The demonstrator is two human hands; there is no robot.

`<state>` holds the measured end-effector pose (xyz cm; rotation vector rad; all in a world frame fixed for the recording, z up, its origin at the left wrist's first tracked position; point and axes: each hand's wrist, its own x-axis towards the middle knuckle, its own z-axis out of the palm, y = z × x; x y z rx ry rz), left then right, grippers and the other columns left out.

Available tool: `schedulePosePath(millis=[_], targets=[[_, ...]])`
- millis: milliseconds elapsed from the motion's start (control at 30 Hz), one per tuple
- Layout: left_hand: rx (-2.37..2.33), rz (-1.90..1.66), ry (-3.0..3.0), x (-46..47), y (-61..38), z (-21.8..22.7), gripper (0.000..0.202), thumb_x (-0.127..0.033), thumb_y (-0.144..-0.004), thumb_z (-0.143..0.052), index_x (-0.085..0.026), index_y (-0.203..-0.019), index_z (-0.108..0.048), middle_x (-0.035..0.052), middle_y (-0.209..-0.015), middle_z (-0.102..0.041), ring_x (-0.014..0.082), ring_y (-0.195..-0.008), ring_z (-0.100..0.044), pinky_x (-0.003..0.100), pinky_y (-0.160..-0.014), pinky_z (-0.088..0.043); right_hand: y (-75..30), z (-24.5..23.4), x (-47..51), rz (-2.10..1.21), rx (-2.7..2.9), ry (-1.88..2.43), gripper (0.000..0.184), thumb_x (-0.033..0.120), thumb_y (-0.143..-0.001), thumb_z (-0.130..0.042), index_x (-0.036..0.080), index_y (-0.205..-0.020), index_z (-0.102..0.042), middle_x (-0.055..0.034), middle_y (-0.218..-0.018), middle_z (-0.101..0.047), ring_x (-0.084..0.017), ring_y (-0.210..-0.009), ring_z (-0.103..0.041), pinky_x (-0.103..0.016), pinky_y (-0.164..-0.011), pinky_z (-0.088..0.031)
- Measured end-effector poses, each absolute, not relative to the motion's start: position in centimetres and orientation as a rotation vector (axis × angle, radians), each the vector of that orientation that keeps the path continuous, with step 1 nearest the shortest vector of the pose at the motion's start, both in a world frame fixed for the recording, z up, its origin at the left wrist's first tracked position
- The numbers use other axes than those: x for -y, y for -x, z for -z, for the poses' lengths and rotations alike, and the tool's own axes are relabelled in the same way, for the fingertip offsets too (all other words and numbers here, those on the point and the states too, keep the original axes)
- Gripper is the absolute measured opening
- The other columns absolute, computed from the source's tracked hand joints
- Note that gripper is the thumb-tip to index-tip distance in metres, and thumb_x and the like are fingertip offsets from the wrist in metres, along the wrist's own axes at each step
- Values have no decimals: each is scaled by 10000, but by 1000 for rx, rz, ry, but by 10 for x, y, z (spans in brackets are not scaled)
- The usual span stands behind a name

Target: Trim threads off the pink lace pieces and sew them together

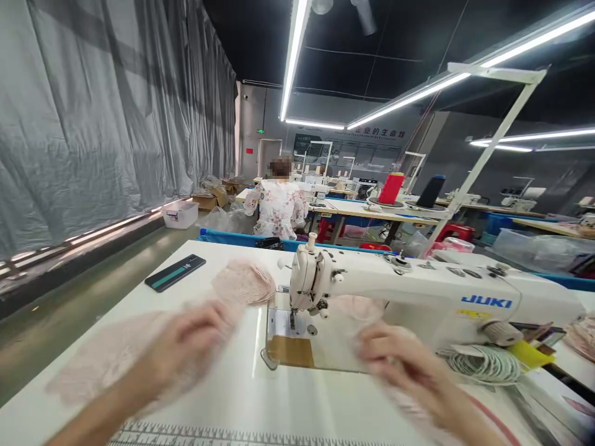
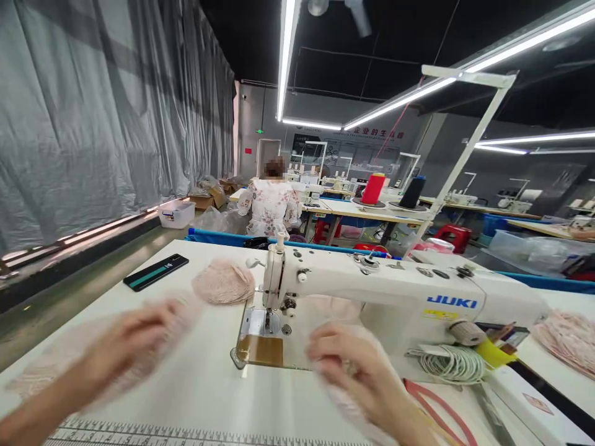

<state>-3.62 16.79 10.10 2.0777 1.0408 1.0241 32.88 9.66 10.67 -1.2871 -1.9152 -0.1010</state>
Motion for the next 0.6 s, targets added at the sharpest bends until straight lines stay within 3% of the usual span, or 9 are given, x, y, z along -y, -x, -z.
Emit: schedulePosePath(millis=[67,133,200,300,433,600], targets=[[-827,-572,-2197,-168,-6,-85,226,-293,-867,-476,-167,-761,-631,26,-908,-664,153,-813,-607,204,-698,-481,-317,-83,-109,-211,2184,1262,297,527,-870,-562,335,-1072,-664,19,-845,-727,-147,-620,-654,-232,-575,-543],[-784,-448,-2355,-167,-32,-61,187,-192,-873,-456,-175,-833,-638,49,-945,-650,157,-820,-602,229,-737,-468,-309,-59,-114,-323,2287,1331,337,425,-919,-536,291,-1226,-574,-18,-963,-721,-175,-789,-665,-275,-697,-543],[-781,-398,-2524,-167,-42,-41,204,-122,-851,-468,-202,-931,-637,60,-1027,-633,187,-892,-591,274,-793,-461,-308,-41,-113,-269,2386,1370,320,393,-930,-524,277,-1225,-569,-54,-1111,-687,-223,-986,-627,-351,-821,-513],[-744,-324,-2702,-167,-41,-31,333,-82,-805,-524,-261,-1071,-612,67,-1206,-585,242,-1052,-555,350,-896,-447,-315,-26,-110,-149,2556,1286,330,395,-928,-525,292,-1240,-567,-61,-1285,-613,-259,-1115,-584,-403,-882,-485],[-664,-227,-2777,-165,-39,-45,525,-75,-801,-505,-314,-1268,-515,71,-1404,-466,309,-1308,-391,510,-1063,-315,-326,-17,-116,-92,2579,1200,419,351,-937,-522,266,-1345,-481,-72,-1322,-585,-258,-1221,-533,-425,-981,-443],[-759,-64,-2750,-165,-43,-52,664,-115,-737,-604,-412,-1315,-465,66,-1477,-361,453,-1363,-214,696,-991,-264,-330,-20,-129,-241,2647,1073,457,378,-929,-537,243,-1360,-467,-89,-1362,-536,-265,-1322,-394,-510,-1105,-287]])
